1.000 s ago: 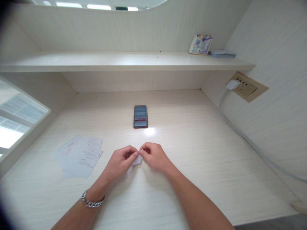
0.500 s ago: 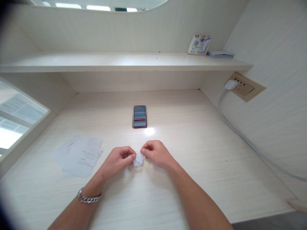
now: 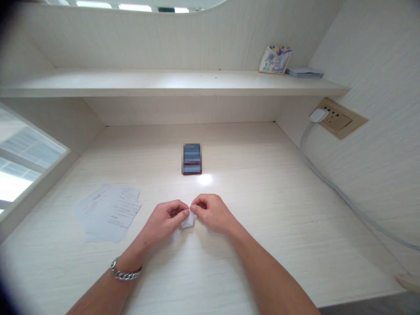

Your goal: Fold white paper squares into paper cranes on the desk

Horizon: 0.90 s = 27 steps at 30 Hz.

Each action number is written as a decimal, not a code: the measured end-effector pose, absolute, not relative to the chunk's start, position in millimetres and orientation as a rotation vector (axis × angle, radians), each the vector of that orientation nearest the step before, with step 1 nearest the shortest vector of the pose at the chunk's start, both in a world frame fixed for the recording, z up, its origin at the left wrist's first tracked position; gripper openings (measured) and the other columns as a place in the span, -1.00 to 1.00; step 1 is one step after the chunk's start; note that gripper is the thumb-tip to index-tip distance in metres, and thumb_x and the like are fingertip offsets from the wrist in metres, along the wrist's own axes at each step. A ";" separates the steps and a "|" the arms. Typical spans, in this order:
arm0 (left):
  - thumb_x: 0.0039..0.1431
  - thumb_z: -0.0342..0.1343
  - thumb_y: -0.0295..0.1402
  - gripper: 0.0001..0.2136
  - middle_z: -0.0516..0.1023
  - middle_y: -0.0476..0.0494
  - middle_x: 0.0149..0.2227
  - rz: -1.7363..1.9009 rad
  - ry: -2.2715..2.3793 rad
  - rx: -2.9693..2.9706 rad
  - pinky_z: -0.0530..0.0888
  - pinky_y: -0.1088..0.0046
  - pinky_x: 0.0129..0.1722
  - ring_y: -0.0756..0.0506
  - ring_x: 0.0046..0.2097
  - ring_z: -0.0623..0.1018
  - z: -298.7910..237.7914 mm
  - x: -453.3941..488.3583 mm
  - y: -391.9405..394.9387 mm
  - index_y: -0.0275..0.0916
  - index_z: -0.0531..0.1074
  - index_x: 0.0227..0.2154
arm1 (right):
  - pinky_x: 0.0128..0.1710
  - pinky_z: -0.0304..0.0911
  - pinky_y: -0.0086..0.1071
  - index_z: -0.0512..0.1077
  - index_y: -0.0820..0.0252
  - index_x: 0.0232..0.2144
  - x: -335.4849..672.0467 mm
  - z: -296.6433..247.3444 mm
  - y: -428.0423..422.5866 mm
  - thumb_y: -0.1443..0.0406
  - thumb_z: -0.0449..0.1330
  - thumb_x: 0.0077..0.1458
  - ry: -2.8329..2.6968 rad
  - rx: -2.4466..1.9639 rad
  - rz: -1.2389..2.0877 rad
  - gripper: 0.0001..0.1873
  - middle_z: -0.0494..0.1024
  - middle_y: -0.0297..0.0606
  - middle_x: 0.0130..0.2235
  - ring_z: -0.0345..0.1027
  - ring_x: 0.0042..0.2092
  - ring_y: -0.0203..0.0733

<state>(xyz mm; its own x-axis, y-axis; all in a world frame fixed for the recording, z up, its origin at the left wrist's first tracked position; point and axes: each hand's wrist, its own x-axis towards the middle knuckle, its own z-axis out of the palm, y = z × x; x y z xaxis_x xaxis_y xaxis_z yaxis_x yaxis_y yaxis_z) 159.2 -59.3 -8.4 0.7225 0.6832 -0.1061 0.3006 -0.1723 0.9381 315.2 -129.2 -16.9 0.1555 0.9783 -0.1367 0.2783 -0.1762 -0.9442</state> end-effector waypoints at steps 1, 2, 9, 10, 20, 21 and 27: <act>0.01 0.01 -0.38 -0.84 0.53 -0.07 -0.50 0.403 0.784 1.777 0.33 0.52 -0.47 -0.03 -0.45 0.45 -7.9 158.6 -58.9 -0.25 0.49 -0.49 | -0.52 0.10 -0.48 0.44 0.26 -0.49 315.8 -16.6 -129.1 0.31 0.12 -0.04 -1.236 -1.605 1.071 -0.87 0.42 -0.34 -0.54 0.23 -0.49 -0.33; 0.00 0.01 -0.39 -0.84 0.52 -0.05 -0.51 0.392 0.789 1.787 0.32 0.53 -0.48 -0.03 -0.46 0.45 -7.8 157.6 -57.8 -0.25 0.49 -0.49 | -0.52 0.10 -0.48 0.44 0.26 -0.50 317.8 -16.4 -129.0 0.31 0.12 -0.04 -1.224 -1.598 1.075 -0.87 0.42 -0.34 -0.55 0.23 -0.50 -0.33; 0.00 0.04 -0.39 -0.89 0.50 -0.03 -0.53 0.465 0.880 1.737 0.34 0.51 -0.45 -0.01 -0.46 0.45 -13.1 152.6 -47.3 -0.25 0.47 -0.49 | -0.49 0.14 -0.45 0.41 0.27 -0.50 336.1 -18.1 -126.1 0.27 0.15 -0.05 -1.039 -1.529 1.030 -0.85 0.37 -0.37 -0.58 0.23 -0.52 -0.33; 0.01 0.05 -0.37 -0.88 0.50 -0.04 -0.51 0.490 0.884 1.703 0.35 0.51 -0.43 -0.02 -0.45 0.46 -13.9 153.6 -47.6 -0.26 0.47 -0.46 | -0.49 0.15 -0.45 0.41 0.27 -0.49 335.4 -19.3 -125.6 0.26 0.15 -0.05 -1.021 -1.523 1.019 -0.85 0.37 -0.37 -0.58 0.23 -0.52 -0.33; 0.10 0.03 -0.25 -0.81 0.50 -0.08 -0.41 0.595 0.875 1.668 0.38 0.48 -0.35 -0.03 -0.37 0.46 -19.0 160.1 -57.3 -0.27 0.43 -0.39 | -0.41 0.22 -0.44 0.44 0.25 -0.41 316.3 -18.9 -126.2 0.28 0.11 0.02 -1.129 -1.521 0.988 -0.85 0.48 -0.29 -0.46 0.33 -0.41 -0.28; 0.11 0.03 -0.26 -0.82 0.49 -0.08 -0.41 0.588 0.860 1.700 0.37 0.49 -0.35 -0.03 -0.37 0.46 -18.4 159.4 -57.7 -0.27 0.43 -0.39 | -0.40 0.21 -0.45 0.45 0.24 -0.41 315.5 -17.4 -127.0 0.30 0.11 0.02 -1.190 -1.548 0.961 -0.85 0.49 -0.29 -0.44 0.33 -0.40 -0.28; 0.11 0.03 -0.30 -0.84 0.46 -0.03 -0.47 0.512 0.796 1.794 0.33 0.52 -0.41 0.00 -0.42 0.41 -16.7 156.8 -57.3 -0.26 0.44 -0.43 | -0.47 0.13 -0.49 0.46 0.24 -0.50 316.9 -13.4 -130.6 0.38 0.10 -0.06 -1.364 -1.649 0.899 -0.87 0.47 -0.34 -0.51 0.27 -0.46 -0.33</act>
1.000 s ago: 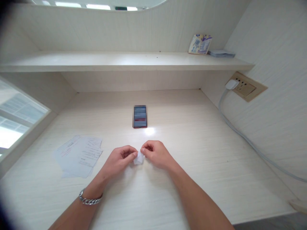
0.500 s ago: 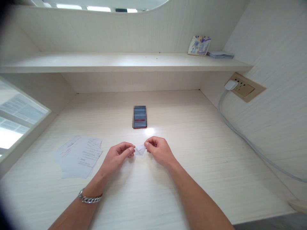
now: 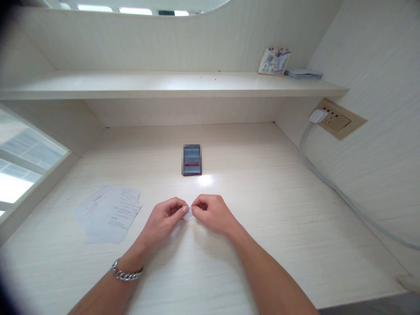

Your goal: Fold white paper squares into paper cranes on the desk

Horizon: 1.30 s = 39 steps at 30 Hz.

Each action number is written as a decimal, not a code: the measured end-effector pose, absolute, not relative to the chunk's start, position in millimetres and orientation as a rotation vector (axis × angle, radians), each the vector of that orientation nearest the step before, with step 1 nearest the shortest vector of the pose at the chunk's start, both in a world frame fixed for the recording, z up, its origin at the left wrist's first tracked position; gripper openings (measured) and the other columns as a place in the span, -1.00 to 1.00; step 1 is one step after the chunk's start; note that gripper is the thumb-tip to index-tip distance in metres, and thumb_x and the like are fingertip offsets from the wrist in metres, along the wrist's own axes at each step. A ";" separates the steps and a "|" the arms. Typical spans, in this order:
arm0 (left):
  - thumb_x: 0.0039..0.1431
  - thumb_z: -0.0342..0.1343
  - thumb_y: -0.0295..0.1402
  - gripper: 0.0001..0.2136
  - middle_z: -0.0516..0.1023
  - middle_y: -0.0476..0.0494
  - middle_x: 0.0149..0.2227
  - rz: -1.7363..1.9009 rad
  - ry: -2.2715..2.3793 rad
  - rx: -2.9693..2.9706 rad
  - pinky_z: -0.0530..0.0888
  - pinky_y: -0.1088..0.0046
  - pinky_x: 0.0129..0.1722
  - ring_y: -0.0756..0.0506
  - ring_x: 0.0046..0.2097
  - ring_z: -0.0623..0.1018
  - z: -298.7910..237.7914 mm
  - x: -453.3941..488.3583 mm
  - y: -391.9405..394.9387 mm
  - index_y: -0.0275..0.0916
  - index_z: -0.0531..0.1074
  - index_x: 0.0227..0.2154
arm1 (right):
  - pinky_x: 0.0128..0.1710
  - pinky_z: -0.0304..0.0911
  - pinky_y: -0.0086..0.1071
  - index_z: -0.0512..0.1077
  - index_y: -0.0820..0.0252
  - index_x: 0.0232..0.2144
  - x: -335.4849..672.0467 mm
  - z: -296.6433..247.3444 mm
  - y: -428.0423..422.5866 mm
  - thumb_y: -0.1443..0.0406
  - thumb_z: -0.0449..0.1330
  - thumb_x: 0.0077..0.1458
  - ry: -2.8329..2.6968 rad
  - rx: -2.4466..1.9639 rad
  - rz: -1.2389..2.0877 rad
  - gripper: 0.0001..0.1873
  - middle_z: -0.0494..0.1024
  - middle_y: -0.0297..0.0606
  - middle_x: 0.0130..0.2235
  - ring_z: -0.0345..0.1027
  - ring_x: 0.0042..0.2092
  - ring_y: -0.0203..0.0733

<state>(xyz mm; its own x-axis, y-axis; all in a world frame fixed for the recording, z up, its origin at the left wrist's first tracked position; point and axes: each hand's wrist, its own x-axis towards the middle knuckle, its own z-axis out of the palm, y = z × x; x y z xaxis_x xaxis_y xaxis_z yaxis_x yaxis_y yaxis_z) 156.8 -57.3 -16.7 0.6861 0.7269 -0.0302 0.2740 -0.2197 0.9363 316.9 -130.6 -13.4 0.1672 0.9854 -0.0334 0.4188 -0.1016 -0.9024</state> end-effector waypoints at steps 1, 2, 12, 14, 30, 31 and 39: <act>0.10 0.04 -0.30 -0.84 0.45 -0.03 -0.48 0.515 0.804 1.784 0.32 0.53 -0.42 0.01 -0.43 0.40 -16.8 156.2 -55.7 -0.27 0.44 -0.43 | -0.49 0.12 -0.50 0.45 0.24 -0.51 319.6 -14.0 -130.8 0.39 0.10 -0.07 -1.348 -1.658 0.924 -0.87 0.47 -0.35 -0.52 0.27 -0.47 -0.33; 0.10 0.05 -0.30 -0.84 0.45 -0.03 -0.48 0.522 0.813 1.768 0.32 0.53 -0.43 0.01 -0.43 0.40 -16.9 155.4 -53.6 -0.27 0.44 -0.44 | -0.52 0.10 -0.50 0.45 0.24 -0.52 322.9 -14.8 -130.8 0.39 0.10 -0.08 -1.325 -1.669 0.941 -0.88 0.46 -0.36 -0.53 0.26 -0.48 -0.34; 0.01 0.14 -0.30 -0.85 0.48 -0.09 -0.46 0.649 0.872 1.440 0.44 0.50 -0.41 -0.02 -0.40 0.45 -18.9 155.4 -46.0 -0.31 0.46 -0.45 | -0.43 0.22 -0.44 0.43 0.26 -0.42 324.7 -20.9 -124.5 0.26 0.16 -0.04 -1.019 -1.423 1.076 -0.85 0.45 -0.32 -0.50 0.31 -0.45 -0.30; 0.01 0.14 -0.30 -0.85 0.50 -0.11 -0.44 0.628 0.842 1.421 0.46 0.48 -0.39 -0.04 -0.38 0.47 -19.4 157.7 -49.6 -0.31 0.47 -0.45 | -0.42 0.23 -0.43 0.42 0.26 -0.43 320.2 -22.0 -123.8 0.25 0.16 -0.03 -1.007 -1.368 1.095 -0.84 0.44 -0.33 -0.51 0.31 -0.46 -0.31; 0.06 0.09 -0.30 -0.77 0.57 -0.16 -0.18 0.633 0.866 1.628 0.48 0.41 -0.25 -0.12 -0.21 0.54 -22.2 158.9 -57.5 -0.21 0.52 -0.22 | -0.43 0.26 -0.41 0.44 0.28 -0.26 312.8 -29.9 -121.4 0.16 0.15 0.02 -0.909 -1.438 0.979 -0.68 0.46 -0.28 -0.49 0.33 -0.44 -0.28; 0.07 0.09 -0.28 -0.76 0.57 -0.16 -0.20 0.651 0.891 1.615 0.49 0.42 -0.28 -0.11 -0.23 0.55 -21.8 160.0 -58.5 -0.22 0.52 -0.23 | -0.40 0.27 -0.40 0.43 0.27 -0.19 309.9 -29.3 -122.1 0.15 0.16 0.01 -0.915 -1.455 0.952 -0.64 0.46 -0.28 -0.46 0.34 -0.42 -0.27; 0.03 0.13 -0.25 -0.78 0.60 -0.13 -0.39 0.719 1.003 1.499 0.47 0.48 -0.35 -0.06 -0.37 0.55 -15.5 164.5 -61.3 -0.29 0.53 -0.36 | -0.38 0.31 -0.41 0.22 0.20 0.10 295.5 -28.7 -126.5 0.23 0.30 -0.15 -1.077 -1.568 0.844 -0.28 0.44 -0.33 -0.38 0.33 -0.42 -0.30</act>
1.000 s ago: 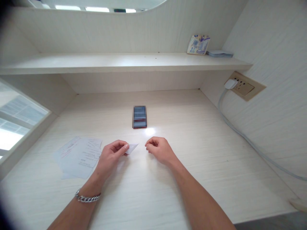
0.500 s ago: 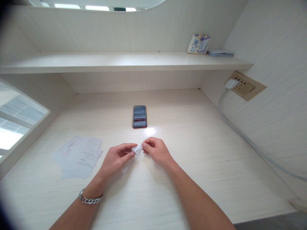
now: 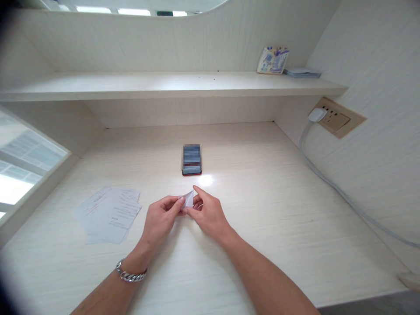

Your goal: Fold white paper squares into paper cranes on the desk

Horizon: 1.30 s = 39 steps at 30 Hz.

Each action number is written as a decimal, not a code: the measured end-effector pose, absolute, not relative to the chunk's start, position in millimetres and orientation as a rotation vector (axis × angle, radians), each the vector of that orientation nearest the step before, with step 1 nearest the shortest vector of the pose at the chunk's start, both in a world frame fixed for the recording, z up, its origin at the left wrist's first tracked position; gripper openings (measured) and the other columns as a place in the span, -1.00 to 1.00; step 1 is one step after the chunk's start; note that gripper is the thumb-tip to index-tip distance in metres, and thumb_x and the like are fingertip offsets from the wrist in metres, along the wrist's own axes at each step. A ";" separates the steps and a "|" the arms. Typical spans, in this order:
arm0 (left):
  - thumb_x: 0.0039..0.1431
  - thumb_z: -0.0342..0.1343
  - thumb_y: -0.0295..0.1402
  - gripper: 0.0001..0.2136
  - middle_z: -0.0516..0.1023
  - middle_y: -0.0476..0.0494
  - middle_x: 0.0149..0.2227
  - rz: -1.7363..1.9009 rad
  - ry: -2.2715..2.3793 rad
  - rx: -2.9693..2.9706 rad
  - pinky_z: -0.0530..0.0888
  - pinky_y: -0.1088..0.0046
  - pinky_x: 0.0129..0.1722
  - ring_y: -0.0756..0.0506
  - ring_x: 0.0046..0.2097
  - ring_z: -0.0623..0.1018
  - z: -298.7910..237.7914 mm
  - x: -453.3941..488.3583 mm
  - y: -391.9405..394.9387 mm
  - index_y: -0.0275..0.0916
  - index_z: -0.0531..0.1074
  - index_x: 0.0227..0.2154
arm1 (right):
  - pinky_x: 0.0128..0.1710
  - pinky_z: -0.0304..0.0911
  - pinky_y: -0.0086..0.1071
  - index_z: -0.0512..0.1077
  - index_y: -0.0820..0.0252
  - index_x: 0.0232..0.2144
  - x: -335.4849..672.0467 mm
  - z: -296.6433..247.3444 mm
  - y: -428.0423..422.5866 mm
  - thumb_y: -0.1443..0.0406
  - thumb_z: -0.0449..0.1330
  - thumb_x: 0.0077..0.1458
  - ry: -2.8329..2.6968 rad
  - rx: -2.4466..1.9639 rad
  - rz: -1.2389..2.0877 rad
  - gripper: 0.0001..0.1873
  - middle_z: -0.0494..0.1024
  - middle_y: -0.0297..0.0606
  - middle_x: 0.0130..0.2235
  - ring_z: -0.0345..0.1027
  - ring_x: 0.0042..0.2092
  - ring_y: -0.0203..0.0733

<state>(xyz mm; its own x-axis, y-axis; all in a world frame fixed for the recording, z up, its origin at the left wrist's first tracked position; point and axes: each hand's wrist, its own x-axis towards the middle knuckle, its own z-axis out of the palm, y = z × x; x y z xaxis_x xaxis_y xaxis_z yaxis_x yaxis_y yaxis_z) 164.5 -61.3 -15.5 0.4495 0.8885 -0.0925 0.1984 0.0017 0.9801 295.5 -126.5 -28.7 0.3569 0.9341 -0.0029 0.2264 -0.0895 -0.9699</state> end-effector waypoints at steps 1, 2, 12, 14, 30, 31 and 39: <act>0.02 0.13 -0.24 -0.78 0.59 -0.13 -0.41 0.714 0.996 1.457 0.48 0.48 -0.37 -0.06 -0.38 0.55 -15.7 165.1 -61.2 -0.30 0.52 -0.36 | -0.37 0.32 -0.40 0.22 0.21 0.09 295.7 -29.0 -126.5 0.24 0.28 -0.12 -1.072 -1.565 0.839 -0.31 0.46 -0.32 -0.36 0.34 -0.41 -0.29; 0.01 0.14 -0.24 -0.77 0.59 -0.14 -0.41 0.712 0.983 1.416 0.48 0.48 -0.38 -0.06 -0.39 0.54 -16.3 165.7 -61.1 -0.31 0.52 -0.37 | -0.35 0.33 -0.39 0.23 0.22 0.08 295.9 -29.2 -126.5 0.24 0.26 -0.10 -1.066 -1.560 0.839 -0.34 0.48 -0.29 -0.35 0.36 -0.39 -0.28; -0.05 0.20 -0.24 -0.74 0.54 -0.13 -0.46 0.691 0.918 1.067 0.50 0.45 -0.40 -0.04 -0.41 0.53 -24.3 167.9 -58.4 -0.35 0.46 -0.36 | -0.35 0.33 -0.37 0.43 0.20 -0.15 301.8 -32.8 -121.7 0.19 0.06 0.09 -0.941 -1.413 0.957 -0.67 0.54 -0.20 -0.29 0.41 -0.35 -0.21; -0.03 0.19 -0.25 -0.75 0.54 -0.14 -0.44 0.675 0.899 1.038 0.50 0.48 -0.42 -0.04 -0.39 0.53 -23.9 167.6 -59.0 -0.36 0.46 -0.37 | -0.42 0.33 -0.40 0.43 0.25 -0.19 303.9 -34.8 -119.3 0.17 0.09 0.06 -0.857 -1.352 1.058 -0.68 0.53 -0.22 -0.36 0.39 -0.41 -0.24; -0.08 0.23 -0.30 -0.73 0.54 -0.16 -0.33 0.659 0.847 1.011 0.55 0.44 -0.39 -0.06 -0.33 0.53 -22.1 169.1 -63.4 -0.33 0.48 -0.29 | -0.38 0.24 -0.40 0.46 0.20 -0.45 299.9 -22.5 -127.6 0.24 0.13 0.05 -1.060 -1.641 0.649 -0.84 0.53 -0.28 -0.44 0.37 -0.42 -0.24; -0.08 0.23 -0.30 -0.71 0.55 -0.17 -0.31 0.655 0.850 1.003 0.55 0.44 -0.38 -0.06 -0.31 0.53 -22.1 169.5 -63.3 -0.34 0.48 -0.26 | -0.38 0.25 -0.40 0.47 0.19 -0.44 299.5 -22.0 -127.8 0.25 0.12 0.05 -1.071 -1.641 0.642 -0.83 0.54 -0.28 -0.43 0.37 -0.41 -0.24; -0.09 0.24 -0.29 -0.71 0.58 -0.19 -0.32 0.656 0.857 0.997 0.53 0.48 -0.32 -0.07 -0.29 0.54 -24.3 171.3 -65.4 -0.35 0.51 -0.28 | -0.39 0.28 -0.39 0.47 0.20 -0.45 299.6 -19.8 -127.4 0.24 0.15 0.02 -1.006 -1.655 0.579 -0.84 0.54 -0.24 -0.40 0.39 -0.39 -0.20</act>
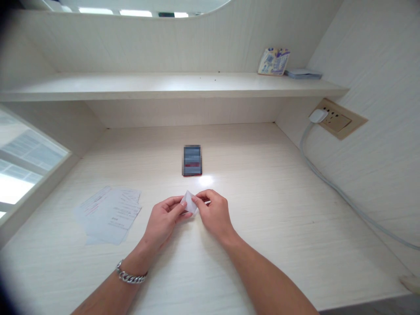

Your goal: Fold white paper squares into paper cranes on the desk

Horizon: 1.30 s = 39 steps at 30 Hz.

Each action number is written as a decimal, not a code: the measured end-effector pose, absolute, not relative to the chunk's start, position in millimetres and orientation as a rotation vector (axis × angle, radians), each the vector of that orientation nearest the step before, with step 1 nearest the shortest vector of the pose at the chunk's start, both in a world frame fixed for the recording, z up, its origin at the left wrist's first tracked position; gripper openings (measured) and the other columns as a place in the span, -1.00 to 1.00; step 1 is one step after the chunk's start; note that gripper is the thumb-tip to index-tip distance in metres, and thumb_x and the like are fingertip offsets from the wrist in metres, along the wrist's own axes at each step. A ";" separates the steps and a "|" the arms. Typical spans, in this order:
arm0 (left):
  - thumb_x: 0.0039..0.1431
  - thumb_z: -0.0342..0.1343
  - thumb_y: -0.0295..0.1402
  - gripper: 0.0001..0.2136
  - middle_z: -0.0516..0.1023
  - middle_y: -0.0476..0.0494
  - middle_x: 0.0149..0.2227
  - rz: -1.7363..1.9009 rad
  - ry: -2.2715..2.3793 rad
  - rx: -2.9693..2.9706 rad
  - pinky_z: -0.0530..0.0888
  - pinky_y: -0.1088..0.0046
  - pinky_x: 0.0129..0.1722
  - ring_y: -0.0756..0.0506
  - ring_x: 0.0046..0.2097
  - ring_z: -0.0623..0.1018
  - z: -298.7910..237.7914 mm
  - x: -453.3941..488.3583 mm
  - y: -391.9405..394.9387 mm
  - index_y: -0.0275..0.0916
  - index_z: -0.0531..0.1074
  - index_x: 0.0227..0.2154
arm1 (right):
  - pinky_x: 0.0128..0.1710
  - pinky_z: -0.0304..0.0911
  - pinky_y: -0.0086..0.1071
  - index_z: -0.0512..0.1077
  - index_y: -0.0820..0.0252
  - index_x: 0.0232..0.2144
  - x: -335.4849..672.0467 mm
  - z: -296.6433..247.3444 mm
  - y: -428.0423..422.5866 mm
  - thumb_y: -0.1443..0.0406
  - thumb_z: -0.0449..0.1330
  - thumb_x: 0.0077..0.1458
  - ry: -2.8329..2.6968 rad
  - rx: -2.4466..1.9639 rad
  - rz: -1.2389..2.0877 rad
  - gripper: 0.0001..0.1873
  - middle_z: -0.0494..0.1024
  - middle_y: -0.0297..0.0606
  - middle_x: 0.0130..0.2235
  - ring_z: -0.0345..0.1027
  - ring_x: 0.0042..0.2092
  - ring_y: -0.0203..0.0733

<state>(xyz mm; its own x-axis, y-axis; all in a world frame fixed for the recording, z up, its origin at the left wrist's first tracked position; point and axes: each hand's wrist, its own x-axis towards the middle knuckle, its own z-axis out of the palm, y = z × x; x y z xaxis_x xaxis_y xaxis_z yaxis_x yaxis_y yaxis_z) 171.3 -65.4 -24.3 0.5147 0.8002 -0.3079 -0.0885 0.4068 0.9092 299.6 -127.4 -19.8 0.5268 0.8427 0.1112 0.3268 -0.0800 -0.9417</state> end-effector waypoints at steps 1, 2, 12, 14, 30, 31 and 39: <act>-0.08 0.24 -0.30 -0.71 0.58 -0.19 -0.32 0.661 0.854 0.990 0.53 0.47 -0.31 -0.07 -0.29 0.54 -24.3 171.3 -65.6 -0.35 0.51 -0.28 | -0.39 0.28 -0.39 0.47 0.20 -0.45 299.6 -20.1 -127.3 0.24 0.15 0.02 -1.000 -1.660 0.582 -0.84 0.54 -0.24 -0.41 0.39 -0.40 -0.21; -0.08 0.24 -0.31 -0.72 0.58 -0.19 -0.32 0.667 0.851 0.979 0.53 0.47 -0.31 -0.07 -0.29 0.54 -24.1 171.4 -65.7 -0.35 0.51 -0.28 | -0.39 0.28 -0.39 0.48 0.20 -0.46 299.4 -20.3 -127.1 0.25 0.15 0.02 -1.000 -1.662 0.583 -0.84 0.54 -0.24 -0.41 0.39 -0.39 -0.21; -0.07 0.23 -0.32 -0.78 0.54 -0.14 -0.35 0.687 0.829 0.862 0.52 0.42 -0.28 -0.02 -0.34 0.51 -19.5 173.1 -64.7 -0.34 0.50 -0.35 | -0.38 0.29 -0.38 0.51 0.18 -0.40 297.6 -20.3 -127.9 0.30 0.09 0.06 -1.088 -1.630 0.539 -0.82 0.54 -0.22 -0.36 0.39 -0.33 -0.18; -0.06 0.22 -0.33 -0.79 0.54 -0.15 -0.35 0.667 0.815 0.825 0.52 0.41 -0.27 -0.01 -0.36 0.52 -19.2 172.8 -64.0 -0.34 0.49 -0.36 | -0.37 0.30 -0.38 0.52 0.17 -0.38 296.9 -21.2 -127.4 0.30 0.10 0.06 -1.077 -1.614 0.540 -0.82 0.55 -0.22 -0.34 0.41 -0.32 -0.18; -0.01 0.17 -0.41 -0.90 0.53 -0.14 -0.35 0.689 0.729 0.666 0.49 0.39 -0.18 -0.02 -0.33 0.54 -16.3 170.7 -60.7 -0.35 0.45 -0.42 | -0.16 0.35 -0.28 0.55 0.03 -0.34 294.0 -22.8 -129.0 0.37 0.17 0.04 -1.097 -1.449 0.402 -0.82 0.57 -0.29 -0.27 0.44 -0.22 -0.16; -0.01 0.18 -0.41 -0.89 0.53 -0.15 -0.34 0.690 0.734 0.664 0.48 0.38 -0.18 -0.03 -0.32 0.54 -16.3 170.6 -60.7 -0.35 0.45 -0.42 | -0.14 0.35 -0.28 0.55 0.03 -0.34 294.4 -22.9 -129.3 0.37 0.17 0.04 -1.111 -1.447 0.391 -0.82 0.57 -0.28 -0.26 0.44 -0.21 -0.17; -0.02 0.18 -0.36 -0.85 0.52 -0.16 -0.32 0.740 0.765 0.785 0.46 0.38 -0.19 -0.04 -0.28 0.52 -20.7 170.7 -59.9 -0.36 0.46 -0.40 | -0.25 0.37 -0.33 0.52 0.12 -0.37 294.6 -24.6 -128.4 0.36 0.16 0.03 -1.132 -1.471 0.484 -0.86 0.54 -0.24 -0.23 0.41 -0.19 -0.16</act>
<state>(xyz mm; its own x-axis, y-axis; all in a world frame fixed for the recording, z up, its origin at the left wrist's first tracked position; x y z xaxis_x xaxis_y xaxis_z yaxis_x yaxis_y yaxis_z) 170.7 -59.9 -20.7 0.5112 0.8014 -0.3106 -0.2833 0.4982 0.8195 294.6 -128.4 -24.6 0.4477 0.8440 0.2953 0.3697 0.1260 -0.9206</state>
